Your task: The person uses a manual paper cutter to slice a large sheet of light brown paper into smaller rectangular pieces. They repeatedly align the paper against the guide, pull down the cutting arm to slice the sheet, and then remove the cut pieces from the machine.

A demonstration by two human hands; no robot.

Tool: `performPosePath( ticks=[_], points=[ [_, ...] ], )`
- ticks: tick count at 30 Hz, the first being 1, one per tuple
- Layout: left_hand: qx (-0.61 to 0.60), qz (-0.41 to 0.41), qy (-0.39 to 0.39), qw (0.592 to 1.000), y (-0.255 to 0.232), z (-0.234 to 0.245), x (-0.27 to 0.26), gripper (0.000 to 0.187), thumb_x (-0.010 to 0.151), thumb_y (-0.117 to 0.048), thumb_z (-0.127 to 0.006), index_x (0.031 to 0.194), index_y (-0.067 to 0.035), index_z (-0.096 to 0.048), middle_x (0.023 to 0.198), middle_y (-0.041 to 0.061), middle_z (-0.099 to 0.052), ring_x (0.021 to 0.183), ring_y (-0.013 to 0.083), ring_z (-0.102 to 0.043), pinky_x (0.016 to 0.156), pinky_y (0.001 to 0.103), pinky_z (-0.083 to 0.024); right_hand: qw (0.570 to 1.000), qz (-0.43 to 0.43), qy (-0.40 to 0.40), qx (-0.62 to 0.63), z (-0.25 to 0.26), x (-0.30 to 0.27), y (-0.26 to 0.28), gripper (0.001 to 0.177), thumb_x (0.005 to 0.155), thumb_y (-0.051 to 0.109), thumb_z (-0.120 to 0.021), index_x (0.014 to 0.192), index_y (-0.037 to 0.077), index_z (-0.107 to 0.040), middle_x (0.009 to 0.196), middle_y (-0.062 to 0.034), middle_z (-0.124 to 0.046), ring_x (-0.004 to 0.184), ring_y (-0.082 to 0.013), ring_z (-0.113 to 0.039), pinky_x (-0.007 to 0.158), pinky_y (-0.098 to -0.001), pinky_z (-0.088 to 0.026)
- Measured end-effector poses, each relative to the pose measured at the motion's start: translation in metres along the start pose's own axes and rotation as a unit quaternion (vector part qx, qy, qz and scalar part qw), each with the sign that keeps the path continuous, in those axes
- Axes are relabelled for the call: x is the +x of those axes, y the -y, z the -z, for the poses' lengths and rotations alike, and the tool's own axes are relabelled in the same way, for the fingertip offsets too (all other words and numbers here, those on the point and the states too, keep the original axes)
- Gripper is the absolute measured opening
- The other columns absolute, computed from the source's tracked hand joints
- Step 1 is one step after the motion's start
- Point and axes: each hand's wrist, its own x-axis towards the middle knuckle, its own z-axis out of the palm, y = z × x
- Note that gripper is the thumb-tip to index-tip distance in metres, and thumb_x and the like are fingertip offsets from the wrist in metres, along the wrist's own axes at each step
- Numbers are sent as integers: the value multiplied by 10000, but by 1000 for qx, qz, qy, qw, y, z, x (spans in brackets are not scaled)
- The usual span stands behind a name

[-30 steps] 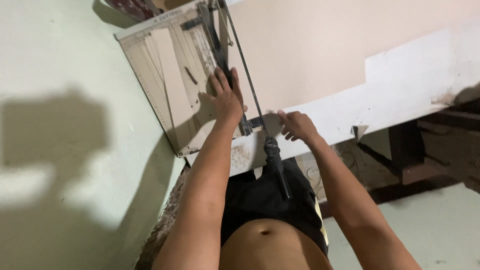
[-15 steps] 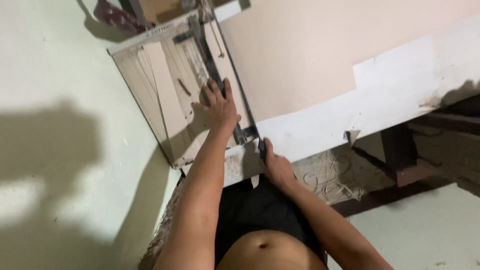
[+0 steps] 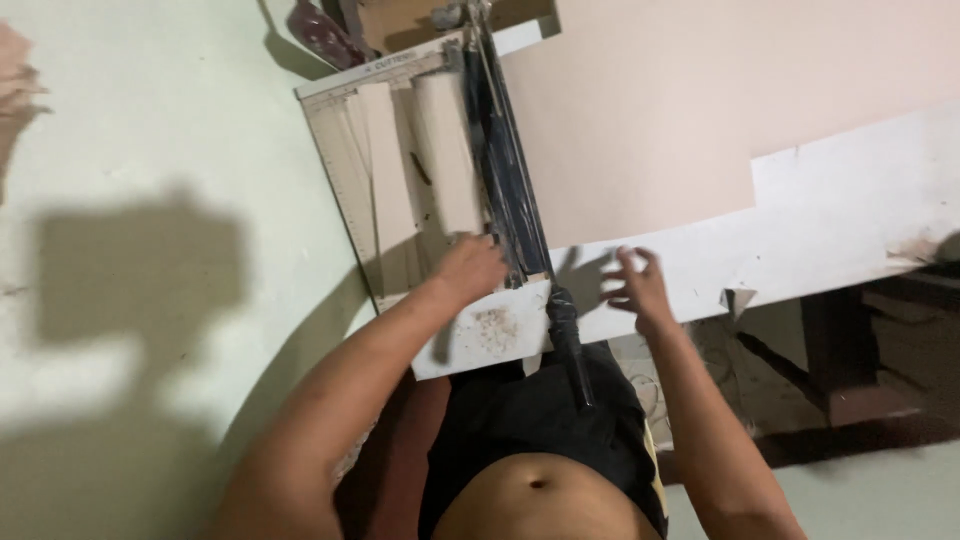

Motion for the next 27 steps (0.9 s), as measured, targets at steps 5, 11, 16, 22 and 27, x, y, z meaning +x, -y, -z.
performPosePath(
  ticks=[5,11,16,22,27],
  points=[
    [4,55,298,953,58,27,-56,197,919,-159,-667,1089,-240,-727,1291,29,-599,876,307,-696,697,483,-510,960,-41,-22,275,17,51,3,315,1052,357,-666,1117,139,-448,983,-69,-593,855,-240,-725,680,-293,-623],
    [-187,222,281,915,62,83,-3,534,1040,-335,-543,1538,-232,-377,1559,142,-329,1410,365,-403,1103,503,-362,974,-4,-48,220,5,35,-48,307,1032,194,-669,1136,39,-424,962,-89,-596,803,-273,-741,718,-397,-684],
    [-307,352,219,857,45,105,53,835,972,-428,-659,1628,-195,-199,1631,245,-157,1509,491,-144,1200,655,-188,991,36,-53,119,-28,38,-15,345,1048,279,-670,1240,18,-550,1002,-127,-669,895,-286,-736,801,-482,-648],
    [-274,399,275,831,27,64,87,1117,866,-361,-807,1646,-114,-47,1640,325,92,1485,590,66,1136,788,-122,999,-15,-3,-38,-16,48,-2,381,1064,397,-607,1100,21,-656,864,-180,-721,774,-308,-756,691,-458,-643],
    [-270,395,269,836,27,71,90,1114,869,-302,-811,1643,-100,-35,1625,351,101,1475,614,68,1088,815,-190,934,46,25,-355,-39,-70,118,663,1080,671,-332,1105,117,-696,770,-108,-777,606,-235,-766,612,-390,-616]
  ],
)
